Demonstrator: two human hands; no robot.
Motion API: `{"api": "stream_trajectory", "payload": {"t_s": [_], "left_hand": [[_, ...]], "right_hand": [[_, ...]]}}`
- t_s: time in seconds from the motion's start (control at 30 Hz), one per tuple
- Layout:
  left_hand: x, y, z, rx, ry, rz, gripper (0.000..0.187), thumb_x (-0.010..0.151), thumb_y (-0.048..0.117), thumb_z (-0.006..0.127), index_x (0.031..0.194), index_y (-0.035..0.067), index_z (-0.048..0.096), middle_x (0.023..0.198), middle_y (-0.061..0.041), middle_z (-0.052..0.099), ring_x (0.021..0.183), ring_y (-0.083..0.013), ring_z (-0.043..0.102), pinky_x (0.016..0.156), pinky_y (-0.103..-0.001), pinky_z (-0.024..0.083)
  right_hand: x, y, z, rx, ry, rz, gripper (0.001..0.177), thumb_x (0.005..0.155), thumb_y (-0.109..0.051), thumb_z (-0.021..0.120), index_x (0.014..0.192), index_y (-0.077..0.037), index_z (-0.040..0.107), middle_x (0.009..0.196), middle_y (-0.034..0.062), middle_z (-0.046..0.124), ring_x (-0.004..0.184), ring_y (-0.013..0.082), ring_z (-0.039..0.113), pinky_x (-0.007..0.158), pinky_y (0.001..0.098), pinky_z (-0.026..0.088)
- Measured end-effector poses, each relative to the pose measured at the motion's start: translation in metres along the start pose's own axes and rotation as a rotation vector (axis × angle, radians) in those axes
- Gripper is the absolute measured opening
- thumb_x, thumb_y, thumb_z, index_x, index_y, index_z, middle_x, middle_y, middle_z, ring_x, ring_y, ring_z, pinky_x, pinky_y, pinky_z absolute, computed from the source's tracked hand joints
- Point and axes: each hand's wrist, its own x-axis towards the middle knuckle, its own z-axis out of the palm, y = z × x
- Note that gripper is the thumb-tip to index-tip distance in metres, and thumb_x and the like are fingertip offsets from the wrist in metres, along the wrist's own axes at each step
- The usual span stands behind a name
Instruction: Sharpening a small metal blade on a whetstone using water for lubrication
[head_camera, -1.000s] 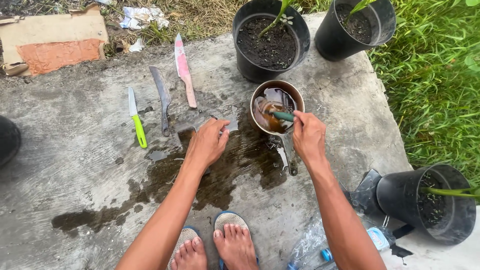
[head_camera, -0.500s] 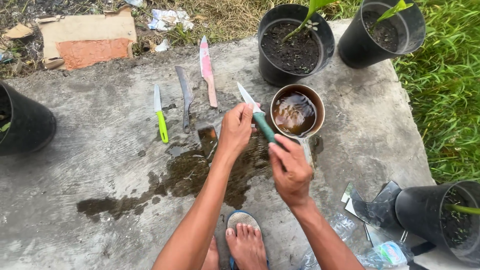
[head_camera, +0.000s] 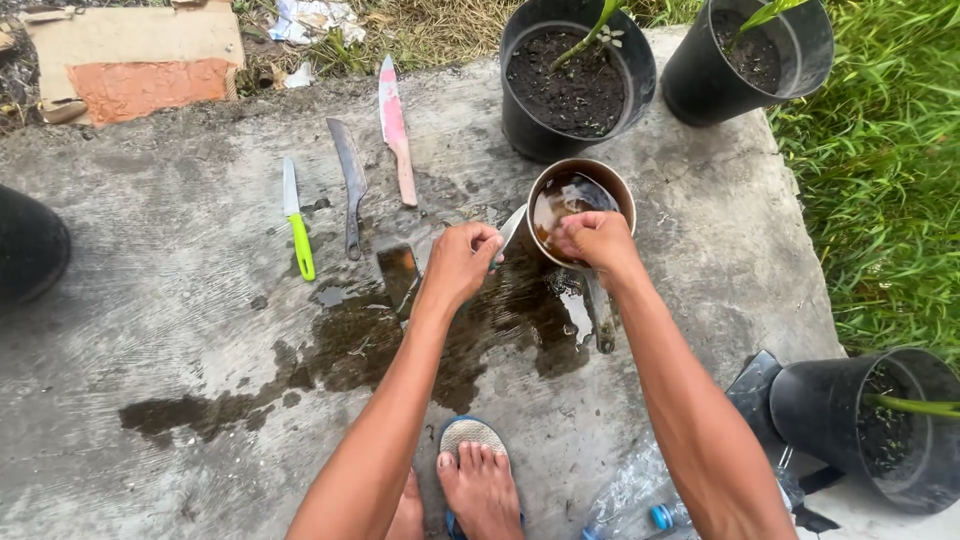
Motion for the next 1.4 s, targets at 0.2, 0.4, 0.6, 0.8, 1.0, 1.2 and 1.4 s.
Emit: {"api": "stream_trajectory", "payload": {"t_s": [0.2, 0.4, 0.6, 0.8, 1.0, 1.2, 1.4], "left_hand": [[-0.001, 0.000, 0.003, 0.115, 0.010, 0.034, 0.022, 0.087, 0.019, 0.067, 0.105, 0.015, 0.078, 0.083, -0.005, 0.077, 0.088, -0.0287, 0.073, 0.079, -0.044, 0.055], [-0.012, 0.005, -0.005, 0.109, 0.024, -0.001, 0.013, 0.088, 0.029, 0.070, 0.091, 0.020, 0.080, 0.071, 0.001, 0.075, 0.078, -0.0239, 0.073, 0.079, -0.036, 0.054], [-0.038, 0.026, -0.044, 0.236, 0.016, 0.074, 0.014, 0.088, 0.024, 0.072, 0.090, 0.013, 0.080, 0.076, -0.012, 0.075, 0.083, -0.0384, 0.071, 0.073, -0.047, 0.052], [-0.058, -0.004, -0.096, 0.296, -0.068, 0.136, 0.026, 0.094, 0.029, 0.068, 0.108, 0.008, 0.076, 0.107, -0.017, 0.076, 0.105, -0.0464, 0.067, 0.090, -0.056, 0.052], [-0.078, 0.015, -0.120, 0.296, -0.083, 0.165, 0.025, 0.095, 0.025, 0.067, 0.112, 0.010, 0.075, 0.109, -0.016, 0.076, 0.108, -0.0431, 0.068, 0.092, -0.053, 0.052], [-0.086, 0.015, -0.144, 0.217, -0.074, 0.069, 0.024, 0.097, 0.028, 0.068, 0.111, 0.011, 0.077, 0.104, -0.012, 0.078, 0.101, -0.0334, 0.072, 0.094, -0.045, 0.052], [-0.099, -0.037, -0.168, 0.170, 0.041, 0.036, 0.023, 0.097, 0.027, 0.069, 0.112, 0.012, 0.076, 0.102, -0.013, 0.077, 0.101, -0.0347, 0.072, 0.091, -0.047, 0.052]], "right_hand": [[-0.120, -0.105, 0.048, 0.190, -0.230, -0.010, 0.035, 0.087, -0.010, 0.073, 0.118, 0.006, 0.069, 0.106, 0.0201, 0.075, 0.091, 0.0199, 0.075, 0.088, 0.0349, 0.064], [-0.080, -0.080, 0.055, -0.323, 0.078, -0.444, 0.022, 0.092, -0.011, 0.066, 0.107, -0.021, 0.080, 0.084, -0.0012, 0.079, 0.077, 0.0093, 0.076, 0.071, 0.0255, 0.062], [-0.093, -0.094, 0.068, -0.995, -0.283, -0.744, 0.017, 0.097, -0.027, 0.064, 0.102, -0.025, 0.079, 0.095, 0.0040, 0.077, 0.098, 0.0339, 0.069, 0.089, 0.0531, 0.051], [-0.097, -0.107, 0.085, -1.039, -0.331, -0.807, 0.019, 0.102, -0.035, 0.061, 0.090, -0.027, 0.073, 0.086, -0.0051, 0.072, 0.101, 0.0252, 0.064, 0.092, 0.0466, 0.041], [-0.122, -0.127, 0.133, -1.208, -0.527, -0.790, 0.017, 0.101, -0.030, 0.061, 0.097, -0.019, 0.073, 0.086, 0.0034, 0.075, 0.102, 0.0280, 0.067, 0.103, 0.0556, 0.035], [-0.117, -0.140, 0.131, -1.276, -0.580, -0.782, 0.017, 0.102, -0.031, 0.062, 0.093, -0.021, 0.072, 0.074, 0.0002, 0.071, 0.092, 0.0217, 0.067, 0.102, 0.0519, 0.034], [-0.075, -0.116, 0.096, -1.009, -0.419, -0.751, 0.011, 0.101, -0.015, 0.066, 0.095, -0.011, 0.074, 0.083, 0.0121, 0.075, 0.091, 0.0295, 0.073, 0.094, 0.0488, 0.050]]}}
